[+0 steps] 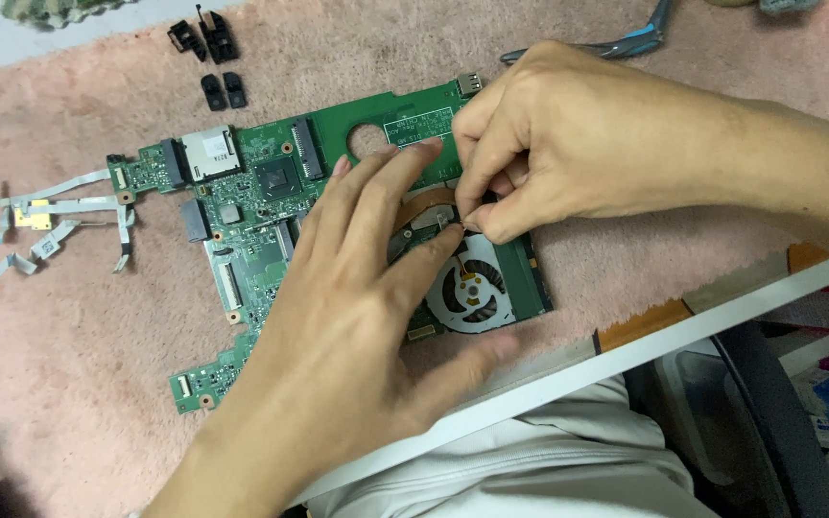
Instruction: The person secures a cooling fan and heatsink onto a laptop motherboard using a screwdriver. They then pick up the laptop chassis and connect a ribbon cable to the internal frame.
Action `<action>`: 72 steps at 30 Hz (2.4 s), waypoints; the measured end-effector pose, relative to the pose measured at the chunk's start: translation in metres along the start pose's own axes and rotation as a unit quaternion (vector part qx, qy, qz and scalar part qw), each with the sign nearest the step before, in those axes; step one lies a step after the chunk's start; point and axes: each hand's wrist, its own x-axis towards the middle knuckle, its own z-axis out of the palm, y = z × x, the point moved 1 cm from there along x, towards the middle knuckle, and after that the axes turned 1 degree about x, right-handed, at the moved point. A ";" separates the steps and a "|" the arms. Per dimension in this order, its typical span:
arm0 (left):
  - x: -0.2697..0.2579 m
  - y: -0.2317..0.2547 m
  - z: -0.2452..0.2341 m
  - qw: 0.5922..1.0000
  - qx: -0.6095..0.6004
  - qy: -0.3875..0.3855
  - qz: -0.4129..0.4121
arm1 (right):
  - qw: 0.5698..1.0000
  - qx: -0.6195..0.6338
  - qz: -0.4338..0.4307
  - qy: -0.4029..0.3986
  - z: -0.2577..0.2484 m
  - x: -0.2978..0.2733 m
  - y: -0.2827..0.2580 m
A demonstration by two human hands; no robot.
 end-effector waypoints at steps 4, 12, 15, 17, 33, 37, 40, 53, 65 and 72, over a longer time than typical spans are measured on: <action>0.018 -0.020 -0.004 0.998 -0.057 0.024 0.013 | 1.000 -0.003 0.011 -0.011 0.000 0.001 0.000; 0.050 -0.059 -0.001 0.998 -0.066 -0.016 0.008 | 1.000 0.008 -0.007 -0.011 0.002 0.002 0.002; 0.056 -0.063 -0.005 0.995 -0.091 -0.044 0.004 | 1.000 0.014 -0.011 -0.007 0.003 0.002 0.005; 0.057 -0.065 -0.007 0.993 -0.104 -0.057 0.003 | 1.000 0.018 -0.017 -0.005 0.003 0.001 0.005; 0.047 -0.066 0.007 0.997 -0.074 0.005 0.035 | 0.999 0.024 0.037 -0.002 0.002 -0.002 -0.005; 0.048 -0.073 0.009 0.994 -0.105 0.002 0.034 | 0.999 0.017 0.044 -0.002 0.004 -0.005 -0.002; 0.056 -0.080 0.009 0.992 -0.102 -0.005 0.073 | 0.998 -0.001 0.056 -0.005 0.002 -0.004 -0.007; 0.054 -0.064 0.004 0.996 -0.016 -0.002 0.092 | 1.000 0.003 0.019 -0.011 0.000 -0.006 -0.003; 0.060 -0.075 0.003 0.986 -0.074 -0.013 0.148 | 1.000 -0.002 0.014 -0.001 0.000 -0.007 -0.008; 0.060 -0.069 0.003 0.990 -0.054 -0.008 0.131 | 0.999 0.032 0.021 0.004 0.002 -0.006 -0.002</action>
